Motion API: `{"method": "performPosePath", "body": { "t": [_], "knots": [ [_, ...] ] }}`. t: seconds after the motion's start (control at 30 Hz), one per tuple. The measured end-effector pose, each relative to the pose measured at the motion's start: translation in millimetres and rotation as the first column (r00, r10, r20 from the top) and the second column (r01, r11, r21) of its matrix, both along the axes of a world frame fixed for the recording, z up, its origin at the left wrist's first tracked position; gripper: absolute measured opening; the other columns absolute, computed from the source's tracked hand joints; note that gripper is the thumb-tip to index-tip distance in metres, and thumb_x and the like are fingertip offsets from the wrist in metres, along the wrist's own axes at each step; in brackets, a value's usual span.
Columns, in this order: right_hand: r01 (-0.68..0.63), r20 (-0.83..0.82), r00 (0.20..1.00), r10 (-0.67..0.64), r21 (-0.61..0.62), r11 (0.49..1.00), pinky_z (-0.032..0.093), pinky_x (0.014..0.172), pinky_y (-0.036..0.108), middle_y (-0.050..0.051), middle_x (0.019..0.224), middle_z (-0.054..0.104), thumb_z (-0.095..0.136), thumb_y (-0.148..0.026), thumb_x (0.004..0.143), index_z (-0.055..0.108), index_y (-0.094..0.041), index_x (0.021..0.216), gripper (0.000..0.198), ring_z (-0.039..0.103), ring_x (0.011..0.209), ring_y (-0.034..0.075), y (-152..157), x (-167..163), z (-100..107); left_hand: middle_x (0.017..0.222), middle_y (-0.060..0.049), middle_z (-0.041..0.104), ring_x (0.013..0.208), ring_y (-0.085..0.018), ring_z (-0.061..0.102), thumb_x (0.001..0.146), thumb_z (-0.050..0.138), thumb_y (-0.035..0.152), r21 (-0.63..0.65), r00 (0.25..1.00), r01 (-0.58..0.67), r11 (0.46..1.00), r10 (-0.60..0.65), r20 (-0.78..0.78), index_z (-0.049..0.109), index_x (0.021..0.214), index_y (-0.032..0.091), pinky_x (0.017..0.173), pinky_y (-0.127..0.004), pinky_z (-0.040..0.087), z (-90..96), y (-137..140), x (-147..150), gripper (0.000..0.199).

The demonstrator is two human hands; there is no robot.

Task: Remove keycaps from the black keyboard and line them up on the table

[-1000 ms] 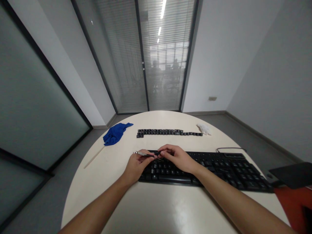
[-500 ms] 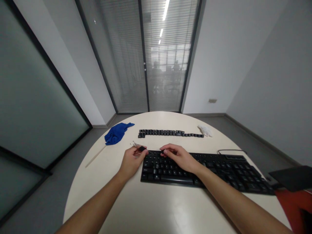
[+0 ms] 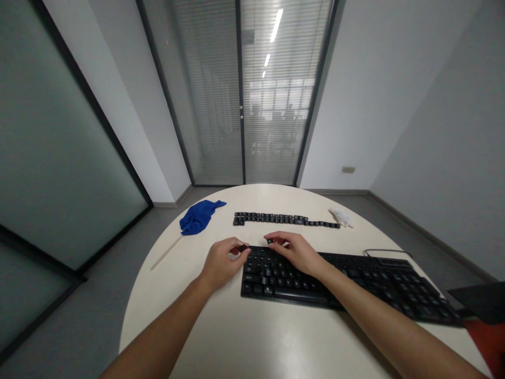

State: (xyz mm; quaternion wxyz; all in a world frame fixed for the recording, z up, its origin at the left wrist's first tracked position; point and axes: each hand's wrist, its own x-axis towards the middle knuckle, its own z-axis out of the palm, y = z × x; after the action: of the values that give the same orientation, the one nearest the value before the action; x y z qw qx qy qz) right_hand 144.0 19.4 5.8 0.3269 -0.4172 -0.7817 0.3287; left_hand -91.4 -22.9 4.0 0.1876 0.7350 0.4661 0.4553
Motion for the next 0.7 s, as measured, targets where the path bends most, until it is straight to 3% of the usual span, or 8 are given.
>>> {"method": "performPosePath", "body": {
  "t": [0.17,0.3,0.7],
  "knots": [
    [0.007,0.209,0.977,-0.039,0.153,0.988,0.049,0.077,0.029,0.006,0.098,0.070,0.062,-0.026,0.086,0.072,-0.021,0.109,0.025,0.064,0.080,0.017,22,-23,2,0.078,-0.006,0.072,0.067,-0.017,0.065,0.084,0.063,0.026,0.011,0.999,0.011,1.000,-0.010,-0.036,0.071,0.079,0.017,0.063,-0.025,0.052,-1.1,2,-2,0.013],
    [0.068,0.464,0.874,-0.148,0.186,0.980,0.048,0.075,0.025,0.004,0.093,0.074,0.062,-0.024,0.084,0.071,-0.022,0.104,0.022,0.067,0.084,0.018,40,-40,6,0.077,-0.005,0.072,0.066,-0.017,0.065,0.084,0.063,0.026,-0.001,0.999,0.006,1.000,-0.006,-0.045,0.071,0.079,0.017,0.061,-0.024,0.051,-2.8,4,-3,0.014],
    [0.236,0.548,0.767,-0.335,0.245,0.941,0.046,0.082,0.033,0.008,0.101,0.072,0.056,-0.029,0.088,0.068,-0.025,0.105,0.021,0.065,0.096,0.024,69,-83,-3,0.078,-0.005,0.074,0.067,-0.017,0.067,0.082,0.064,0.022,-0.026,0.999,0.039,0.999,-0.040,-0.010,0.071,0.076,0.018,0.066,-0.026,0.053,-5.9,7,-5,0.010]
  ]
}}
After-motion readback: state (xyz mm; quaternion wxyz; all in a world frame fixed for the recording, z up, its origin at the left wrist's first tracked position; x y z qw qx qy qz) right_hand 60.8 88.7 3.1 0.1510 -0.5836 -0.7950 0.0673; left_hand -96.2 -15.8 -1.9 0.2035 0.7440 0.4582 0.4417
